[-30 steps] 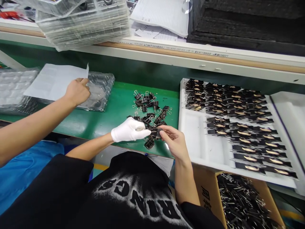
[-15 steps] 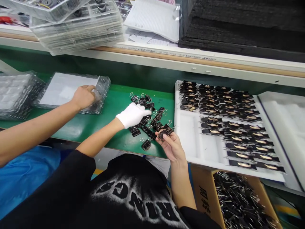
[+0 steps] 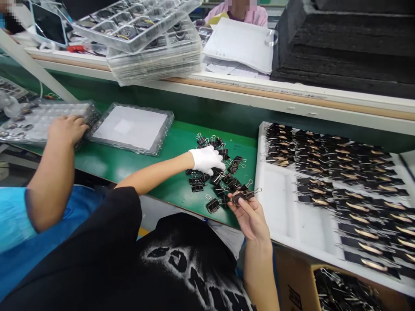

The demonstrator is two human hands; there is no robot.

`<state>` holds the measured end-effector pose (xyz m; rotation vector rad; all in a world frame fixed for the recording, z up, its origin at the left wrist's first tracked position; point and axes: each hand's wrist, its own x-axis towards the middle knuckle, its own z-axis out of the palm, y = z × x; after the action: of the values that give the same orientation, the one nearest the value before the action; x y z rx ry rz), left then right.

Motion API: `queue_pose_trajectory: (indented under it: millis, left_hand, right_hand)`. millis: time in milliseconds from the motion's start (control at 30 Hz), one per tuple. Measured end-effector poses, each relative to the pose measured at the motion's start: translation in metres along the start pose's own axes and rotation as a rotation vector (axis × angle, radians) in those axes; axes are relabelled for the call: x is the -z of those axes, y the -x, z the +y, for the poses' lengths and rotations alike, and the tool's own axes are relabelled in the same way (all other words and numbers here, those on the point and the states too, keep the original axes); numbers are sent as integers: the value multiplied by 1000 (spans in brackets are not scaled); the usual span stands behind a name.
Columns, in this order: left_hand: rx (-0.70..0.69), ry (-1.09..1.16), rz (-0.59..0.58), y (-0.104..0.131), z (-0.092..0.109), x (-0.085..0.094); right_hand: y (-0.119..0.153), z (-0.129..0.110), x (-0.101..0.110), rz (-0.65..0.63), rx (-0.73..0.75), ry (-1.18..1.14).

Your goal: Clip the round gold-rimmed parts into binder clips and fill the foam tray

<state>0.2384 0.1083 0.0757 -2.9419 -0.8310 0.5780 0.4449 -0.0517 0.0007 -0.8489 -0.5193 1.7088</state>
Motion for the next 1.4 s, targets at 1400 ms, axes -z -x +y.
queue_pose_trajectory:
  millis: [1400]
  left_hand:
    - [104,-286,369,29,-6,29]
  right_hand:
    - [3,4,-3,28,35,12]
